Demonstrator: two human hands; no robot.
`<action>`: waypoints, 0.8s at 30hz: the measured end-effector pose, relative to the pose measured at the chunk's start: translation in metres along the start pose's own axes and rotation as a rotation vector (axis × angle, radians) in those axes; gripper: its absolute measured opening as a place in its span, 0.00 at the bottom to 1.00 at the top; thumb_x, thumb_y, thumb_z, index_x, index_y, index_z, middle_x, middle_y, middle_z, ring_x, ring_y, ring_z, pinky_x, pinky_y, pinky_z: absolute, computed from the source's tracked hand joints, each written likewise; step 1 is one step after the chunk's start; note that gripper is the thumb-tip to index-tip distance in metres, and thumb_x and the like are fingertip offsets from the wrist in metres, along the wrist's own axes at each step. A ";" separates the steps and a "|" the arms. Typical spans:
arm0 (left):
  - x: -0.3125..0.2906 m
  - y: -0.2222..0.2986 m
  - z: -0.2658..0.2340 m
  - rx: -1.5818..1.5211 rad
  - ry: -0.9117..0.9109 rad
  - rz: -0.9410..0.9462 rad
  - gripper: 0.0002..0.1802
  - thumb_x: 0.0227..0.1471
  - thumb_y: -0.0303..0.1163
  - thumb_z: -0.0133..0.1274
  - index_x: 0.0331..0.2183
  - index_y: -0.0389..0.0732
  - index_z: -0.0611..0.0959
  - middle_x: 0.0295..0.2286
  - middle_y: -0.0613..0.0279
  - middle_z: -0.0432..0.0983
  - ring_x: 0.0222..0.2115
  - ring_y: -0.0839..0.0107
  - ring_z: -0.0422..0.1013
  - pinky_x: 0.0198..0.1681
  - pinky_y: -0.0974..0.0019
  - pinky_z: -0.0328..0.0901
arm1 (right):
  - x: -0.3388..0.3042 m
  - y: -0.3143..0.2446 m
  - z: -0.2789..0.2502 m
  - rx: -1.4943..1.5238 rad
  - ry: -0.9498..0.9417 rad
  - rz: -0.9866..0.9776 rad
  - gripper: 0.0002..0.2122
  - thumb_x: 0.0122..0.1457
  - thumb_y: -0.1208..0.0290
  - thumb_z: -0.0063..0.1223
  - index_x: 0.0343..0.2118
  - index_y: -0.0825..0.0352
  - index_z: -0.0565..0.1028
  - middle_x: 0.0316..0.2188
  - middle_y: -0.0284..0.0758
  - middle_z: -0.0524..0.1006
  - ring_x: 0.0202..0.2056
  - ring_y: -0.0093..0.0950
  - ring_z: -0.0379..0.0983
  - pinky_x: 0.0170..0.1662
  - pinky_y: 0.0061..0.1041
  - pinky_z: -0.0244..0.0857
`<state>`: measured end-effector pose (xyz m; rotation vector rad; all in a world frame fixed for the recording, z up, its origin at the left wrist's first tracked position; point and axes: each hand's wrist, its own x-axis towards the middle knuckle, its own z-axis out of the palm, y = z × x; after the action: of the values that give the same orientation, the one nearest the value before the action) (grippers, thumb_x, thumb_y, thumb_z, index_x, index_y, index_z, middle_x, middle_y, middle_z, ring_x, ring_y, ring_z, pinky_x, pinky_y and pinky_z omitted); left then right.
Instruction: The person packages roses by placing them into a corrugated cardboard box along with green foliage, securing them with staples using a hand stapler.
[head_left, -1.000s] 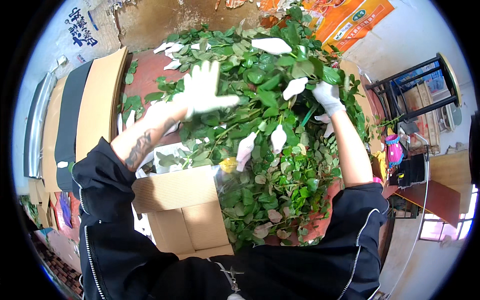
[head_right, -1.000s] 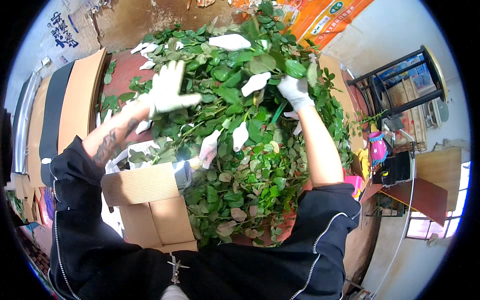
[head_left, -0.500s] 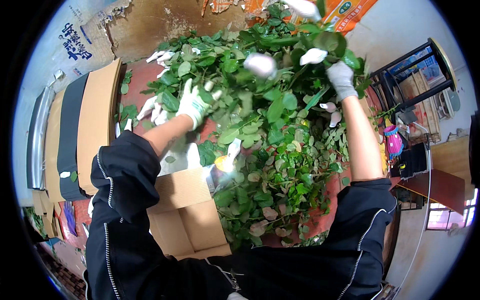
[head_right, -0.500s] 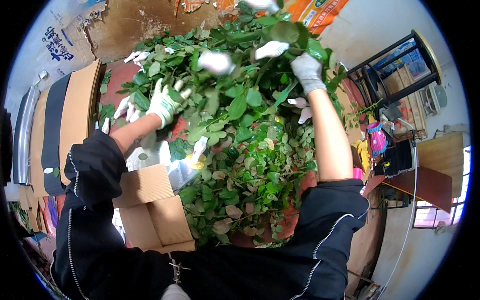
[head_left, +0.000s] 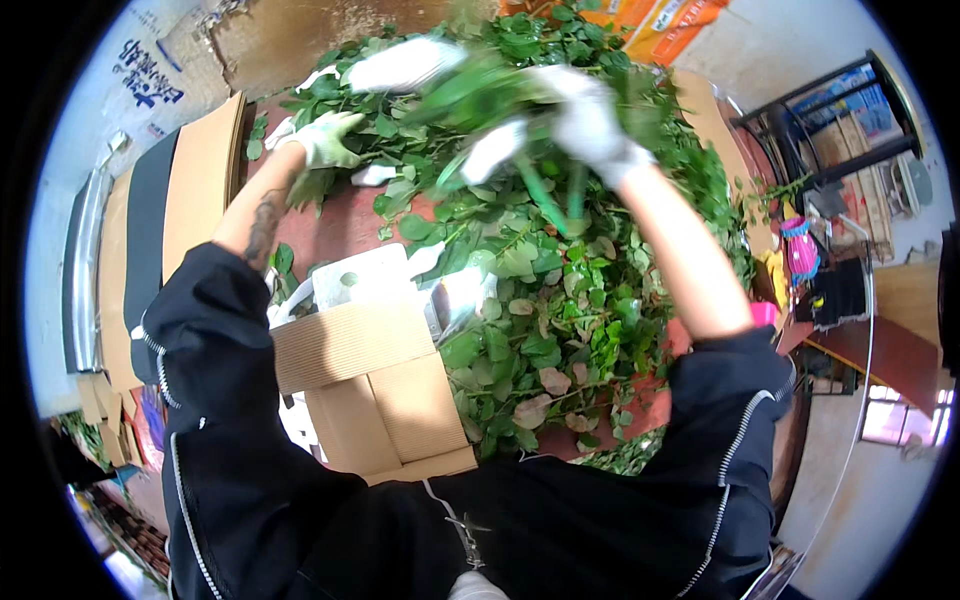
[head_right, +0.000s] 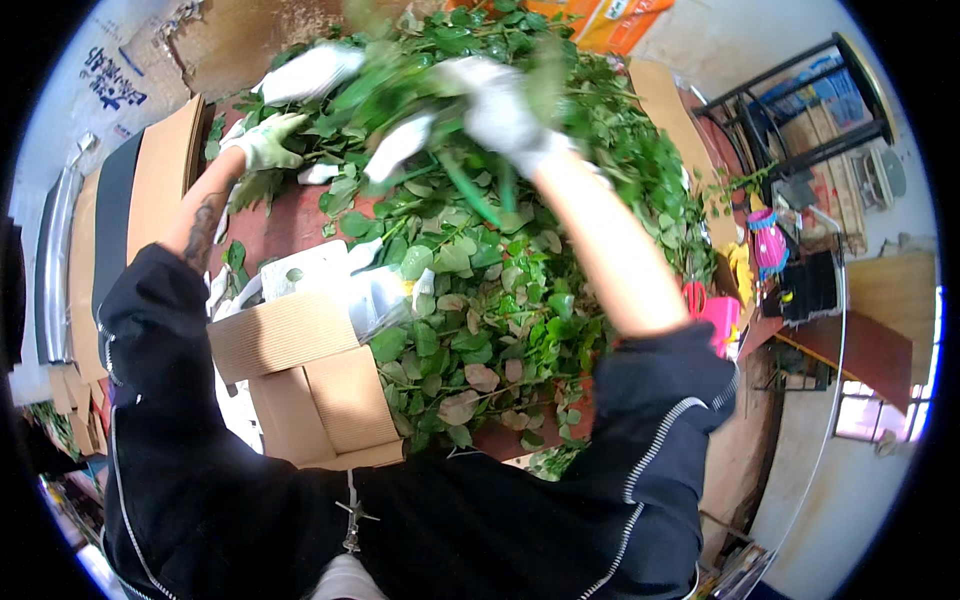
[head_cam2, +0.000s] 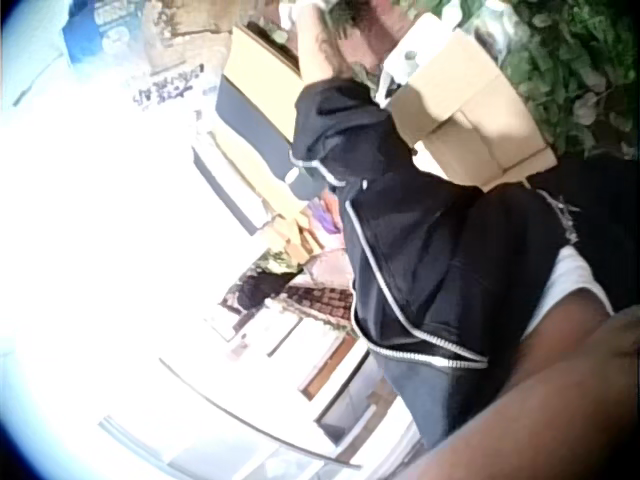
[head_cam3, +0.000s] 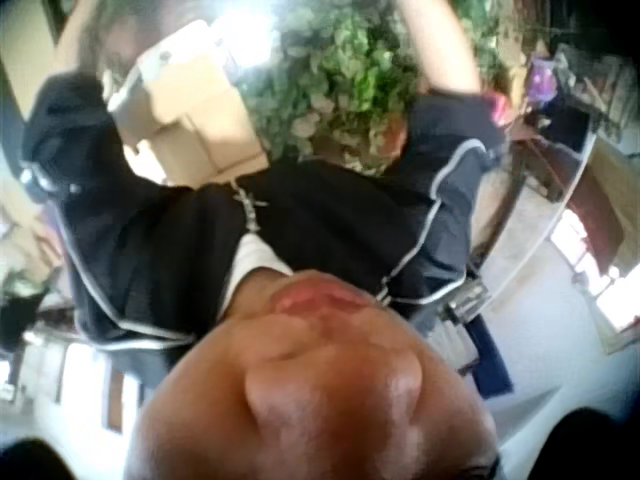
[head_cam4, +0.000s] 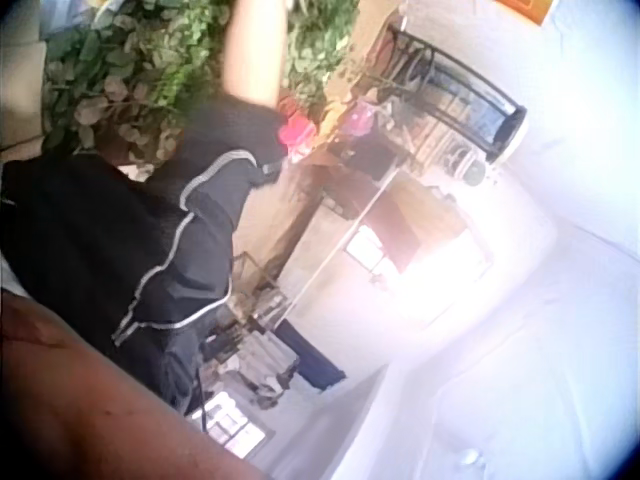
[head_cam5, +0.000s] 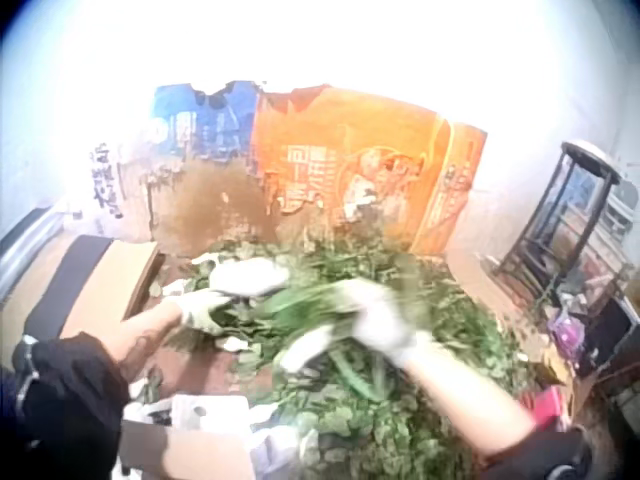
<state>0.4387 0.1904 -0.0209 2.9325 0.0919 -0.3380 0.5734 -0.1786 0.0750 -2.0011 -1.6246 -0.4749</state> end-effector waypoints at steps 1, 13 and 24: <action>-0.006 0.002 -0.010 -0.252 -0.113 -0.025 0.44 0.39 0.33 0.61 0.59 0.38 0.65 0.57 0.52 0.63 0.57 0.56 0.59 0.60 0.61 0.55 | 0.007 -0.016 0.013 -0.112 -0.226 0.094 0.25 0.46 0.76 0.56 0.52 0.66 0.69 0.50 0.44 0.72 0.53 0.37 0.68 0.58 0.32 0.60; -0.120 0.009 0.011 -0.764 -0.287 0.043 0.21 0.54 0.33 0.55 0.49 0.37 0.77 0.42 0.63 0.75 0.44 0.74 0.68 0.50 0.68 0.63 | -0.069 -0.069 0.041 -0.315 -0.881 0.330 0.26 0.48 0.47 0.57 0.36 0.69 0.73 0.37 0.47 0.76 0.39 0.41 0.75 0.46 0.35 0.66; -0.175 0.059 -0.056 -0.711 -0.159 0.230 0.19 0.56 0.33 0.52 0.49 0.37 0.76 0.43 0.59 0.76 0.45 0.71 0.70 0.51 0.65 0.63 | -0.004 -0.067 -0.026 -0.001 -0.725 0.498 0.11 0.53 0.65 0.54 0.34 0.66 0.81 0.33 0.39 0.81 0.34 0.30 0.77 0.40 0.31 0.71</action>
<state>0.2860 0.1362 0.0838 2.1788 -0.1235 -0.3987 0.5089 -0.1875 0.1051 -2.6366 -1.3711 0.4898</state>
